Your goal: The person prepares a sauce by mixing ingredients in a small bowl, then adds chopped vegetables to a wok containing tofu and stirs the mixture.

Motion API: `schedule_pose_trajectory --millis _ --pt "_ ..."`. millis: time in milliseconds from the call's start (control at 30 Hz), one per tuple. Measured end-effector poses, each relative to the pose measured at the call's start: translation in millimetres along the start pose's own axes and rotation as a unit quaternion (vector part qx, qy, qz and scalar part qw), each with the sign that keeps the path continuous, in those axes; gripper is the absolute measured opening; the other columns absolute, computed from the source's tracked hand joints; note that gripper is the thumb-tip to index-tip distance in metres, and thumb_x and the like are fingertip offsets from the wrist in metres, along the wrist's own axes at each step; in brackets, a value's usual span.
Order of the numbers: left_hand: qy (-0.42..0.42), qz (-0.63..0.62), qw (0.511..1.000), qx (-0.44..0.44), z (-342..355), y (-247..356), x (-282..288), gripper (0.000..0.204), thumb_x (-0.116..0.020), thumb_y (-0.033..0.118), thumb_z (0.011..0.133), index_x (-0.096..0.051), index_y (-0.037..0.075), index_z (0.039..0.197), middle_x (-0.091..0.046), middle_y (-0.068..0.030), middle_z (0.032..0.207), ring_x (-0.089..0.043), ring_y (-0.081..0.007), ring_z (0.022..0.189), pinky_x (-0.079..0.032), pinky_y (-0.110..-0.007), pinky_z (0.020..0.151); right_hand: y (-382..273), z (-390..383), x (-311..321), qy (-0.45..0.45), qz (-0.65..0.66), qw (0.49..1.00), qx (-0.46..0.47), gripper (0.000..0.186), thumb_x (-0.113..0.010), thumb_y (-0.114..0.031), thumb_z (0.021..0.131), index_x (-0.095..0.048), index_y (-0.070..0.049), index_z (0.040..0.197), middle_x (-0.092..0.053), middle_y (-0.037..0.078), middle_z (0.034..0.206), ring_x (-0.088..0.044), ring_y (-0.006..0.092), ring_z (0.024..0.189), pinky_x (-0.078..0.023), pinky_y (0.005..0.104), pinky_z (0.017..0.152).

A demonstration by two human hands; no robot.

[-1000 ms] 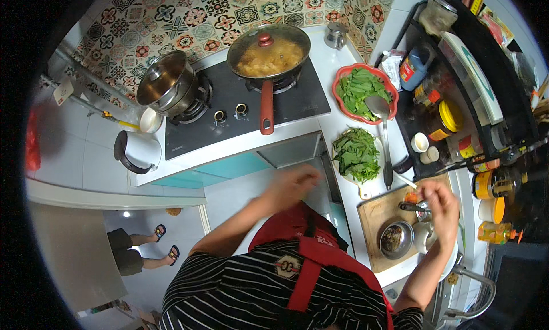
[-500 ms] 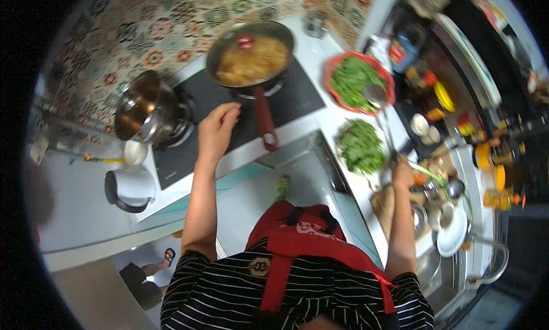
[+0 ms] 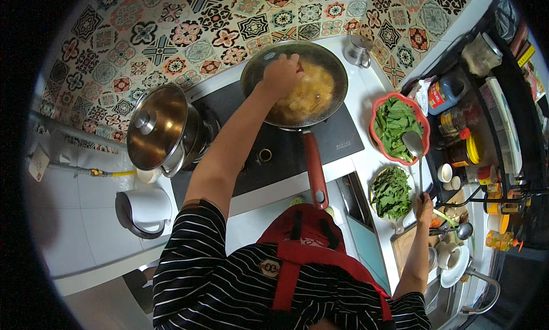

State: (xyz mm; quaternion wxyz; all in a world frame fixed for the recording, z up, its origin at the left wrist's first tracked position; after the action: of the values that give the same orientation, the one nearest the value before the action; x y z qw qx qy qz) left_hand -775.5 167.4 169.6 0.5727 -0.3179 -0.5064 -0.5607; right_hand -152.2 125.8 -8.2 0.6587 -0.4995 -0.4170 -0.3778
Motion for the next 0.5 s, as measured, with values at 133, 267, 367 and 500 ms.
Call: schedule_pose_trajectory --millis 133,267,367,500 --pt "0.006 0.008 1.000 -0.027 17.5 -17.5 -14.8 0.037 -0.064 0.034 0.075 -0.055 0.006 0.098 -0.057 -0.0169 0.084 -0.060 -0.0350 0.077 -0.050 -0.042 0.071 -29.1 -2.1 26.1 0.000 -0.067 0.998 -0.023 0.028 -0.061 -0.011 0.081 -0.055 -0.001 0.107 -0.060 0.019 0.098 -0.055 0.0370 0.090 -0.043 0.0427 0.080" --pt "-0.007 -0.055 0.998 -0.019 26.5 -19.1 15.6 0.033 -0.063 0.034 0.078 -0.059 0.005 0.093 -0.061 -0.0139 0.080 -0.061 -0.0297 0.073 -0.050 -0.037 0.067 -51.2 -6.0 72.0 0.069 -0.077 0.994 0.040 0.027 -0.057 -0.009 0.084 -0.053 0.002 0.109 -0.058 0.022 0.099 -0.053 0.0386 0.092 -0.042 0.0434 0.080" --pt "-0.003 -0.218 0.976 0.013 35.8 -37.9 61.9 0.027 -0.061 0.030 0.084 -0.062 0.005 0.094 -0.065 -0.0075 0.077 -0.061 -0.0182 0.071 -0.049 -0.032 0.063 -78.0 -8.3 117.0 0.083 -0.028 0.996 0.027 0.025 -0.048 -0.011 0.092 -0.050 0.004 0.111 -0.057 0.021 0.099 -0.053 0.0354 0.089 -0.041 0.0407 0.079" --pt "0.051 -0.454 0.882 0.116 33.6 -80.9 139.7 0.026 -0.055 0.028 0.089 -0.063 0.004 0.092 -0.064 -0.0021 0.078 -0.059 -0.0092 0.066 -0.046 -0.023 0.055 -132.5 4.6 155.5 -0.063 0.292 0.951 -0.081 0.032 -0.036 -0.026 0.099 -0.052 0.001 0.109 -0.052 0.001 0.073 -0.046 0.0054 0.062 -0.040 0.0174 0.058"
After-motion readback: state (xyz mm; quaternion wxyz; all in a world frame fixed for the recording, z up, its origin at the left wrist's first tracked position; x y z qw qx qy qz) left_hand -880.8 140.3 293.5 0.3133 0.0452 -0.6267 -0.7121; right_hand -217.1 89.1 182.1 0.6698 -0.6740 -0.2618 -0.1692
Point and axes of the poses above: each hand's wrist, its own z-axis towards the middle knuckle, its own x-axis out of the back of the hand, y = z × x, the point moved 5 cm from there along z, towards the middle knuckle
